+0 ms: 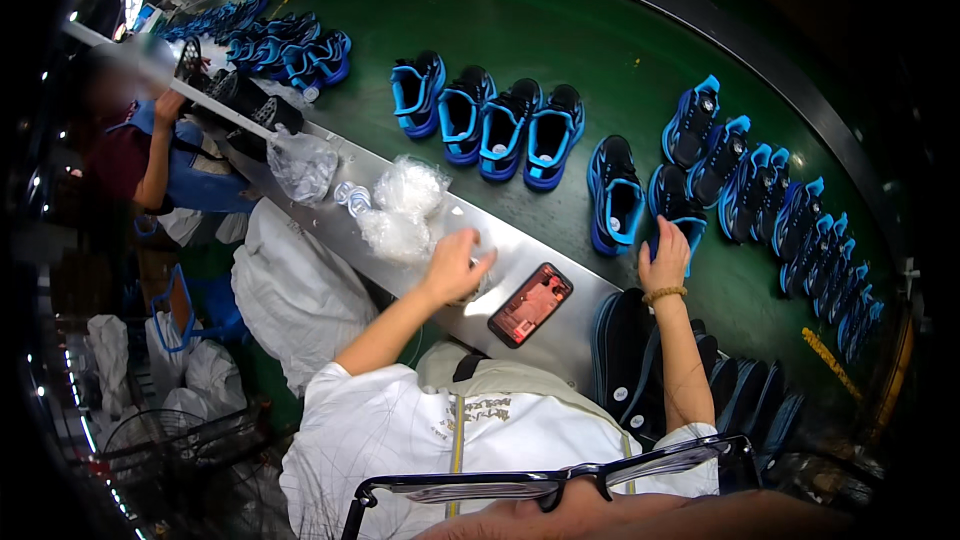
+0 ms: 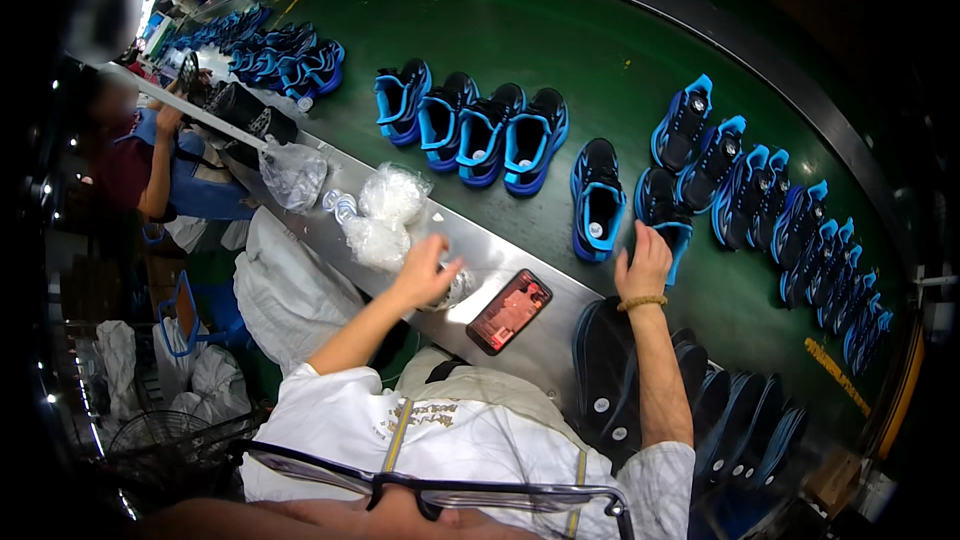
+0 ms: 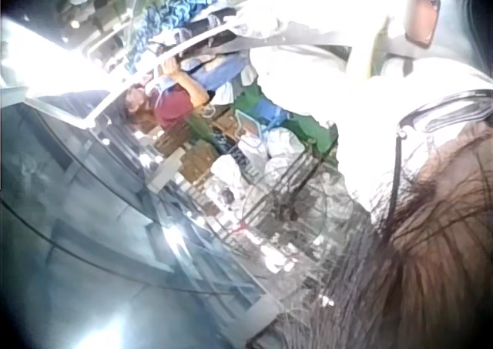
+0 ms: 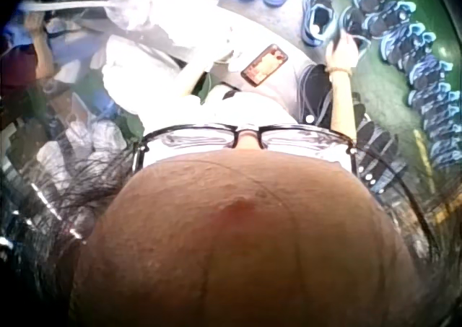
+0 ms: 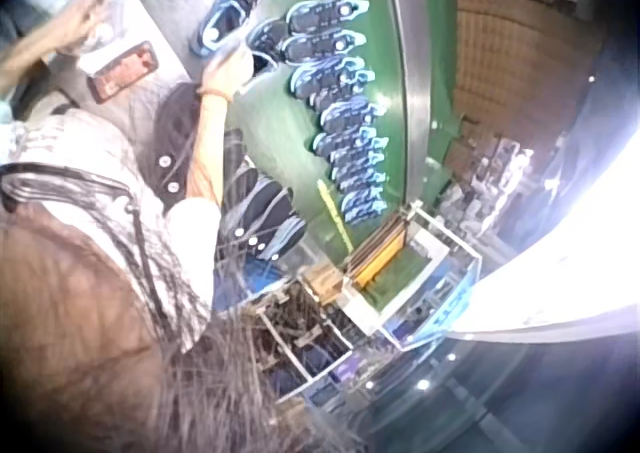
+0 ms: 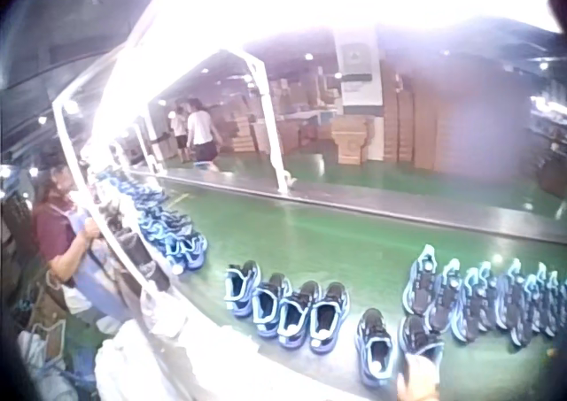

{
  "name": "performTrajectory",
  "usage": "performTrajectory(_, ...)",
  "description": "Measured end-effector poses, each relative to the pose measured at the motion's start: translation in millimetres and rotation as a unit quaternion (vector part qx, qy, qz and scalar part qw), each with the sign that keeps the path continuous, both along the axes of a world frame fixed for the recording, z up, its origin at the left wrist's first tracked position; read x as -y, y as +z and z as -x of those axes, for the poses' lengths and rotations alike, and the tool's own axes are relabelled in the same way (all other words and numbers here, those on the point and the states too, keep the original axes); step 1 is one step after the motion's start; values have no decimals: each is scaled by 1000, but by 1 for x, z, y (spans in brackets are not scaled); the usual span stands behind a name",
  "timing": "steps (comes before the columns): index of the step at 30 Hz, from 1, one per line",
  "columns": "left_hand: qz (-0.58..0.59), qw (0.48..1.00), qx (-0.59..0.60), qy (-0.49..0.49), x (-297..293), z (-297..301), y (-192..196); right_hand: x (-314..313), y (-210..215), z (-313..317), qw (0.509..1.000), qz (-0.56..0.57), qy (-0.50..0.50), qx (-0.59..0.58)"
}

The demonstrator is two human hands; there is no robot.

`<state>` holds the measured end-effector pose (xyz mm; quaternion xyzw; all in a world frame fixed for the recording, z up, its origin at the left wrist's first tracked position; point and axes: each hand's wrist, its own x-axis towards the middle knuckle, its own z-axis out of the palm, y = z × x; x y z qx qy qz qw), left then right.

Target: The person inserts black insoles into blue and black sneakers and then applies labels to the heel pull tabs of the shoes.

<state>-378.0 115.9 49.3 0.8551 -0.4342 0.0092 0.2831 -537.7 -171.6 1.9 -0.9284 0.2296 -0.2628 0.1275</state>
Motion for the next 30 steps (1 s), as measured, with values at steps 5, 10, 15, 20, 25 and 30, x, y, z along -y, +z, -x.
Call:
performTrajectory(5,-48,993,53,-96,-27,13,-10,-46,32,-47,989,-40,121,72)
performTrajectory(10,9,971,40,-237,-40,1,-25,-106,51,-135,974,-30,218,53)
performTrajectory(15,119,937,49,-325,-51,-19,-21,-170,66,-275,944,-51,291,-146)
performTrajectory(20,225,939,-54,-255,-70,-91,6,-191,57,-390,879,-170,88,-437)
performTrajectory(25,182,982,-38,-4,-167,-211,4,-214,23,-406,913,-185,-5,-363)
performTrajectory(30,52,915,-381,121,-211,-236,-16,-167,17,-350,943,-81,-43,-320)
